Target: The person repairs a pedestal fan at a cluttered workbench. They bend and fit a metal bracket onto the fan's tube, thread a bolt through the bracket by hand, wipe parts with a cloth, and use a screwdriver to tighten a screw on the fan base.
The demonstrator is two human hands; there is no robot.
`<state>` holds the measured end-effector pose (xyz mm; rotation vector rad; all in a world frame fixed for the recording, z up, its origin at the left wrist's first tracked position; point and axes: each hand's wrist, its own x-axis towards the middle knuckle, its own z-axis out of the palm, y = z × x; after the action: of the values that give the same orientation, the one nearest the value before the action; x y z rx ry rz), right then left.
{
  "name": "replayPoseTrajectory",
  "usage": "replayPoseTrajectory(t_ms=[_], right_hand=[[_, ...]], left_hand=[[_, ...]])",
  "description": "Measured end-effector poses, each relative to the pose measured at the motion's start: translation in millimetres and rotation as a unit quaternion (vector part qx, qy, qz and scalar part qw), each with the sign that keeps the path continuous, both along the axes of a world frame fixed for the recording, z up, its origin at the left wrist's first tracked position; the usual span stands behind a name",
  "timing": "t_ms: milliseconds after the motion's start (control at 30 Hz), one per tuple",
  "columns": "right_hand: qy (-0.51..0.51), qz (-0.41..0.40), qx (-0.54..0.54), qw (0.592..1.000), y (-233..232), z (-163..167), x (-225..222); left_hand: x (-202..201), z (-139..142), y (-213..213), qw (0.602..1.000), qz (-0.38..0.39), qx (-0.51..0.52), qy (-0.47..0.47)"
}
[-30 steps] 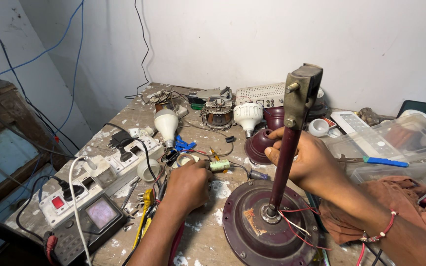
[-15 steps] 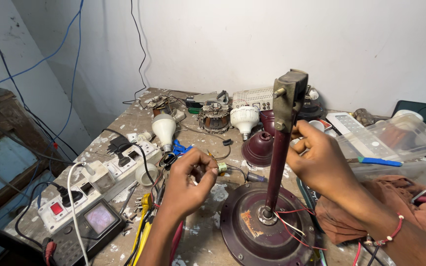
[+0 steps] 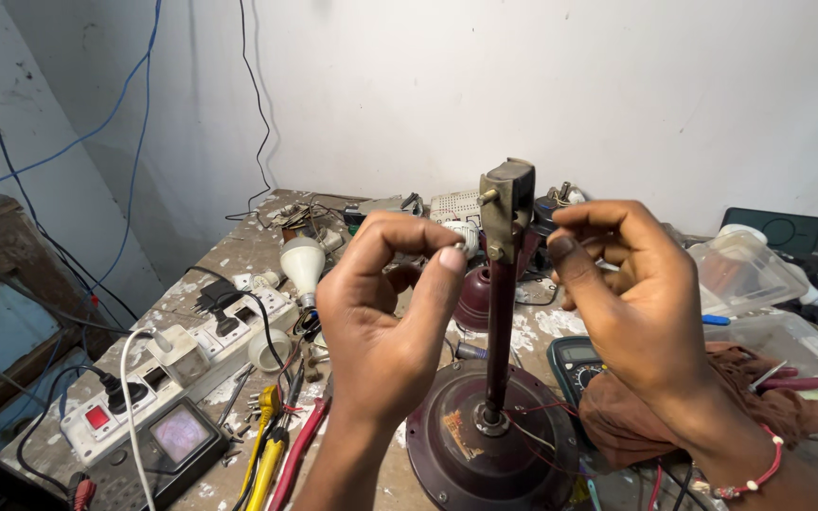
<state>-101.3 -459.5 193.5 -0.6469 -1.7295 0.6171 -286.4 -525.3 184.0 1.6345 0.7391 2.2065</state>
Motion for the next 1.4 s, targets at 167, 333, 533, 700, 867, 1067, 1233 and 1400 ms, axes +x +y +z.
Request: replayPoseTrajectory(t_ms=[167, 333, 533, 700, 867, 1067, 1233, 1400], right_hand=[[0.021, 0.083, 0.08, 0.993, -28, 21, -16], [0.038, 0.14, 0.086, 0.986, -42, 34, -20], [0.054, 0.132, 0.108, 0.984, -54, 35, -39], [0.104, 0.097, 0.061, 0.988, -72, 32, -52], [0.12, 0.096, 0.065, 0.986, -87, 31, -62], [0.109, 0.081, 0.074, 0.988, -98, 29, -66], [0.113, 0.075, 0.066, 0.988, -104, 28, -63], [0.118, 0.077, 0.071, 0.987, -113, 27, -68]], left_hand=[[6, 14, 0, 0.997, -0.027, 0.002, -0.067], [15, 16, -8, 0.997, -0.006, -0.008, -0.08], [9, 17, -20, 0.995, -0.003, -0.015, -0.098], [4, 19, -30, 0.992, -0.015, -0.03, -0.121], [-4, 23, -44, 0.988, -0.031, -0.048, -0.141], [-11, 27, -57, 0.977, -0.11, -0.052, -0.176], [-1, 26, -64, 0.987, -0.041, -0.039, -0.15], [6, 23, -81, 0.976, 0.21, 0.051, 0.009]])
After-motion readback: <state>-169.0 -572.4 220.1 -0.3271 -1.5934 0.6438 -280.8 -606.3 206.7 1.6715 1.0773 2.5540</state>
